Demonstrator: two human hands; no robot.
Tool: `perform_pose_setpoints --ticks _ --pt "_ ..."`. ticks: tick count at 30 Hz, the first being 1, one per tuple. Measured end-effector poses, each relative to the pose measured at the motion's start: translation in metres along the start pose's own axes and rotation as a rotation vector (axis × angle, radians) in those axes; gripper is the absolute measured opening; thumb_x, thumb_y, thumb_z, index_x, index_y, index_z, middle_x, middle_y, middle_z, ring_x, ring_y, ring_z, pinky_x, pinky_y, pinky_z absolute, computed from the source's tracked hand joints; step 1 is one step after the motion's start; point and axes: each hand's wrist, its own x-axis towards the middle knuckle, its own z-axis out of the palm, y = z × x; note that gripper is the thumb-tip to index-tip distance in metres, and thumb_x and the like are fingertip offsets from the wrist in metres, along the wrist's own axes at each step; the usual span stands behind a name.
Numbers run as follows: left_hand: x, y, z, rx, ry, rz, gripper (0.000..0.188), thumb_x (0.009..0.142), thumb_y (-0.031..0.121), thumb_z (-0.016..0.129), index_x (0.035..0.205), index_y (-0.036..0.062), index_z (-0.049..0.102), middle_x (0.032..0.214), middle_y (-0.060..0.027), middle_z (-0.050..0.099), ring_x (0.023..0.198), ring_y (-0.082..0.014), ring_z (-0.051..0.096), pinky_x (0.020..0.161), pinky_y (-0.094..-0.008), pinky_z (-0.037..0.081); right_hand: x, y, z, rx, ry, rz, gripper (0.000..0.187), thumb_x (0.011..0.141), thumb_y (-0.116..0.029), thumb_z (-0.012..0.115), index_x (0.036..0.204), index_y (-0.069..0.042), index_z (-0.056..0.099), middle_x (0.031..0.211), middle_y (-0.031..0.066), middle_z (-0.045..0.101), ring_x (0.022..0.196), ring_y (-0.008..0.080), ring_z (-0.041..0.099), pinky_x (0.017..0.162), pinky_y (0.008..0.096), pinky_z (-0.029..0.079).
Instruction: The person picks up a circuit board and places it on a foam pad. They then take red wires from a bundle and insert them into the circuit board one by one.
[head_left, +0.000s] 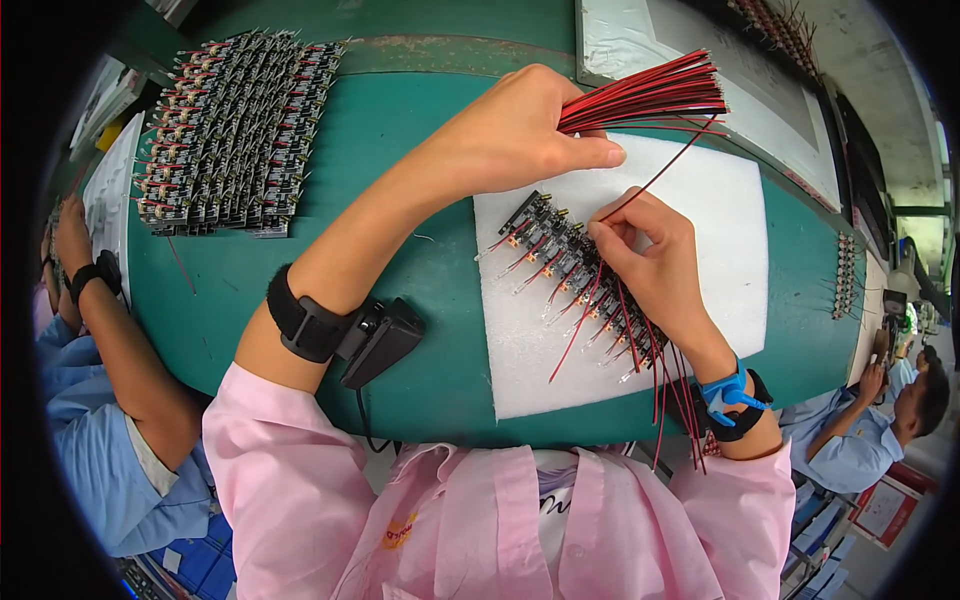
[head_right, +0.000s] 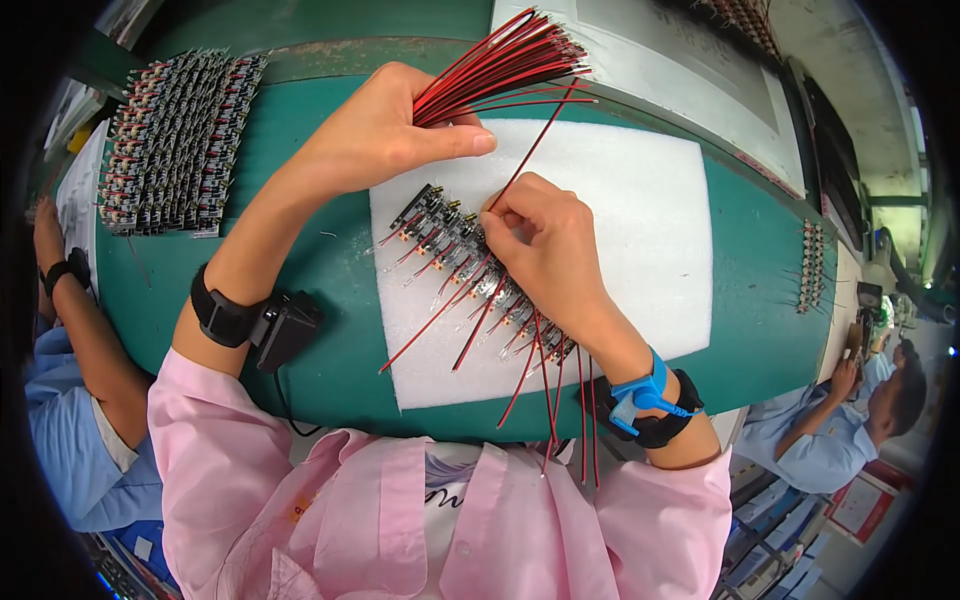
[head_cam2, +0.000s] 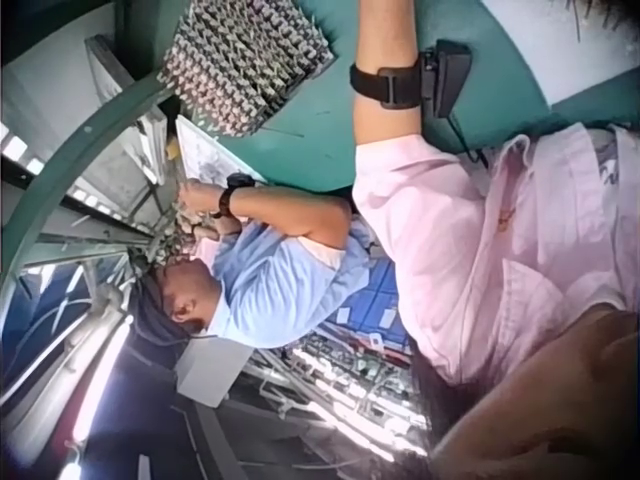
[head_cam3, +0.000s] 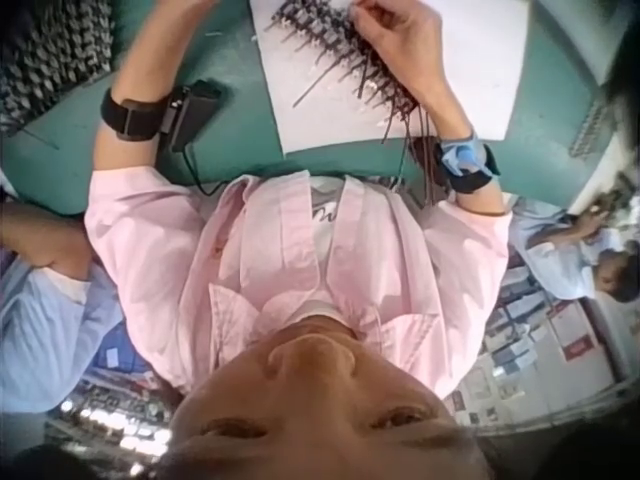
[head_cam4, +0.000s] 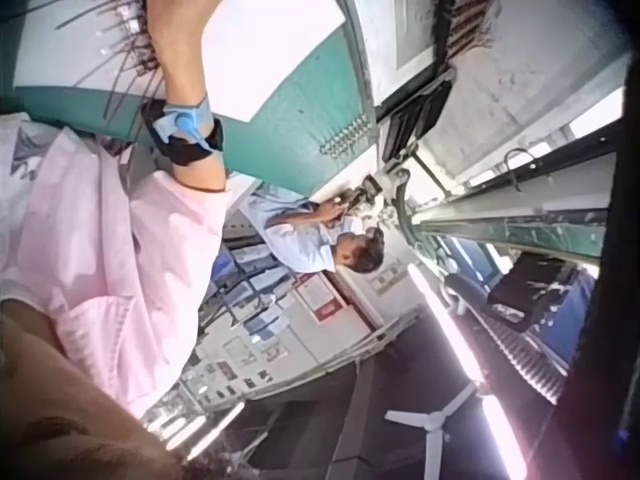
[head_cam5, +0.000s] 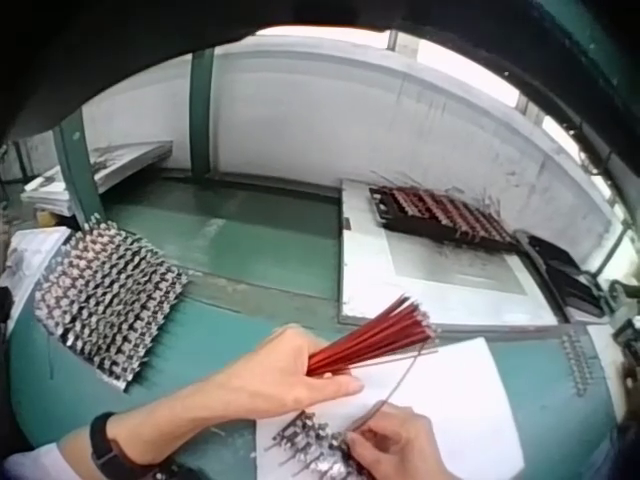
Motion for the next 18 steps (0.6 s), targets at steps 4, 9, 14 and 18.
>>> perform_pose_setpoints --ticks 4,9,14,18 --pt "0.0002 -0.0002 -0.0004 0.013 -0.007 -0.009 0.032 0.065 0.026 0.064 0.062 -0.0037 0.053 0.048 -0.0043 0.039 0.046 -0.0117 0.037 0.044 -0.0286 0.031 0.0014 -0.0021 -0.0028 -0.008 -0.031 0.000 0.002 0.070 0.002 0.057 0.071 0.003 0.055 0.066 0.0010 0.050 0.057 0.0065 0.041 0.052 0.0197 0.033" --pt "0.0000 0.0053 -0.0026 0.004 -0.074 -0.101 0.025 0.068 0.021 0.065 0.072 -0.0033 0.059 0.061 -0.0018 0.053 0.059 -0.0075 0.046 0.054 -0.0228 0.037 0.0023 -0.0022 -0.0050 -0.029 -0.061 -0.008 0.003 0.070 0.002 0.057 0.072 0.003 0.055 0.067 0.0019 0.052 0.057 0.0075 0.042 0.052 0.0205 0.034" --pt "0.0002 0.0034 -0.0007 0.017 -0.045 -0.077 0.027 0.067 0.023 0.065 0.069 -0.0030 0.059 0.057 -0.0019 0.049 0.055 -0.0083 0.043 0.050 -0.0242 0.035 0.0015 -0.0026 -0.0042 -0.030 -0.033 -0.077 0.003 0.070 0.002 0.057 0.072 0.004 0.055 0.068 0.0033 0.052 0.057 0.0089 0.043 0.052 0.0217 0.036" --pt "-0.0004 0.0046 -0.0007 0.009 0.002 -0.047 0.030 0.065 0.026 0.066 0.067 -0.0035 0.059 0.050 -0.0029 0.043 0.048 -0.0096 0.039 0.045 -0.0272 0.032 0.0032 -0.0020 -0.0059 -0.074 -0.060 -0.098 0.004 0.069 0.003 0.056 0.073 0.004 0.055 0.068 0.0044 0.052 0.057 0.0101 0.044 0.052 0.0224 0.036"
